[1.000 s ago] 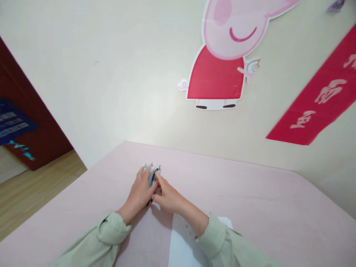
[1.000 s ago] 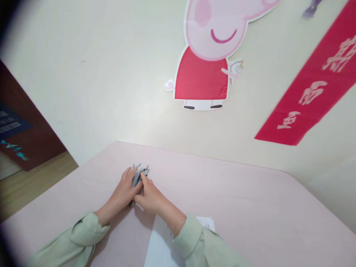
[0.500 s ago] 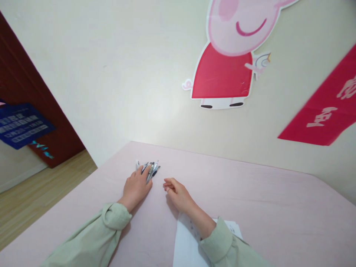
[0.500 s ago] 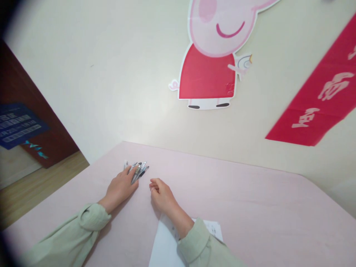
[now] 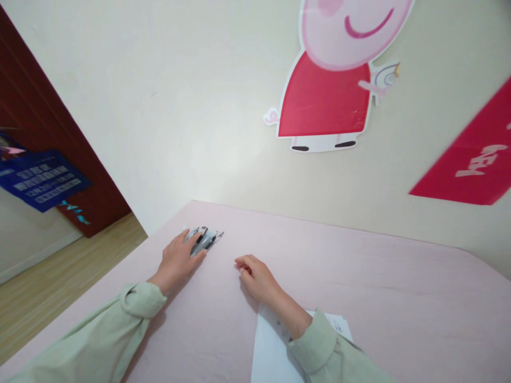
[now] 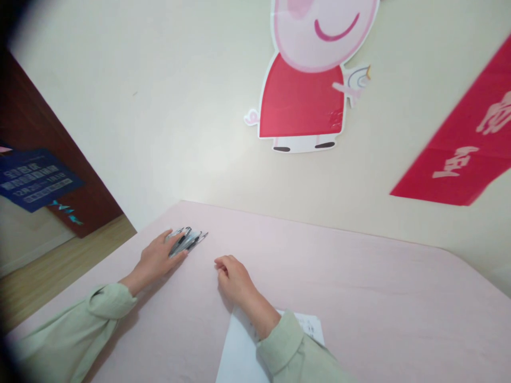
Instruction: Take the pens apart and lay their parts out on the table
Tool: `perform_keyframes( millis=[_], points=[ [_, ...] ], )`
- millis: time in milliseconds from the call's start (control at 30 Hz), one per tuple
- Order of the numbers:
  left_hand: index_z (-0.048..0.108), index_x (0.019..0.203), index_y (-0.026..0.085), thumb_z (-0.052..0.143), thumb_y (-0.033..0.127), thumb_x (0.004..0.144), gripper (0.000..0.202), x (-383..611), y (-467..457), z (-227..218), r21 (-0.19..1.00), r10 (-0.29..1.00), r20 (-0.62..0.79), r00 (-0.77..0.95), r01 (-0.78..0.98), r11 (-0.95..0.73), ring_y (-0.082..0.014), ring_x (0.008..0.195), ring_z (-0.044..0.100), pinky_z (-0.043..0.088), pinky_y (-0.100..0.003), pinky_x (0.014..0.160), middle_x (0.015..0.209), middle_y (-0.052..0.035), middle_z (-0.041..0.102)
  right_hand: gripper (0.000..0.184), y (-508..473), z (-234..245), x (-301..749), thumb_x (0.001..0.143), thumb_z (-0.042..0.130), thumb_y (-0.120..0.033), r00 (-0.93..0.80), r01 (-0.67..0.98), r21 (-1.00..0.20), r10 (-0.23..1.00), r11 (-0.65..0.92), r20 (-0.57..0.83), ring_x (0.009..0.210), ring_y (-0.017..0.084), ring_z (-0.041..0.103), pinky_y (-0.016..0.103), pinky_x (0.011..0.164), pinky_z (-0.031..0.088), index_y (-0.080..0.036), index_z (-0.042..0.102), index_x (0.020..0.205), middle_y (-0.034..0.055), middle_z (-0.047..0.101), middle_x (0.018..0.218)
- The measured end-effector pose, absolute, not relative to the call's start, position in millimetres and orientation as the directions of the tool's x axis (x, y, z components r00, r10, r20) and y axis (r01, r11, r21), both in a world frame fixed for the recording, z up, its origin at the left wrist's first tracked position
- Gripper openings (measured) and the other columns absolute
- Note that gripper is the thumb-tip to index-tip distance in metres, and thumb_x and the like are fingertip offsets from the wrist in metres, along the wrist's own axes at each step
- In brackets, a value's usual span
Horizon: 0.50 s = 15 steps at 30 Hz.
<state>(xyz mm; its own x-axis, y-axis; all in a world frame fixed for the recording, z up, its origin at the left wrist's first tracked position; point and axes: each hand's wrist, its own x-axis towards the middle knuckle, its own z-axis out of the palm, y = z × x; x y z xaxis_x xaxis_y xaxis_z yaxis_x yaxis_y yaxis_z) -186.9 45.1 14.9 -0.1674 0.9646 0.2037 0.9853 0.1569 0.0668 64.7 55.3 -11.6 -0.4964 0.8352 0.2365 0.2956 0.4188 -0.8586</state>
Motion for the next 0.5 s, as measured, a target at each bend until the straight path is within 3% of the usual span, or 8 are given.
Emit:
perform_keyframes(
  millis=[167,333,500],
  points=[
    [0.044,0.138,0.016,0.050,0.042,0.086,0.059,-178.9,41.4,12.9,0.077,0.966,0.208,-0.152,0.987,0.138,-0.0316,0.132,0.042,0.039,-0.045,0.104,0.146,-0.0175,0.043,0.038,55.5,-9.4,65.6,0.074,0.044,0.003,-0.504,0.293,-0.863,0.833,0.412,0.227,0.087,0.015,0.062,0.028,0.081,0.047,-0.017,0.063,0.101,0.0058,0.067,0.097],
    [0.043,0.139,0.016,0.050,0.044,0.085,0.061,-176.8,38.4,14.5,0.114,0.959,0.226,-0.171,0.982,0.148,-0.0329,0.132,0.042,0.039,-0.048,0.104,0.146,-0.0173,0.042,0.038,55.5,-9.6,65.1,0.073,0.045,0.003,-0.509,0.289,-0.855,0.826,0.430,0.243,0.086,0.015,0.062,0.028,0.081,0.046,-0.017,0.063,0.099,0.0051,0.066,0.095],
    [0.045,0.135,0.015,0.046,0.046,0.087,0.057,-185.0,33.6,12.8,0.193,0.950,0.266,-0.162,0.975,0.112,-0.0299,0.129,0.044,0.039,-0.043,0.104,0.143,-0.0158,0.044,0.037,55.2,-7.4,65.7,0.073,0.045,0.002,-0.511,0.287,-0.859,0.826,0.425,0.238,0.086,0.015,0.061,0.029,0.081,0.046,-0.018,0.063,0.098,0.0046,0.067,0.095]
  ],
)
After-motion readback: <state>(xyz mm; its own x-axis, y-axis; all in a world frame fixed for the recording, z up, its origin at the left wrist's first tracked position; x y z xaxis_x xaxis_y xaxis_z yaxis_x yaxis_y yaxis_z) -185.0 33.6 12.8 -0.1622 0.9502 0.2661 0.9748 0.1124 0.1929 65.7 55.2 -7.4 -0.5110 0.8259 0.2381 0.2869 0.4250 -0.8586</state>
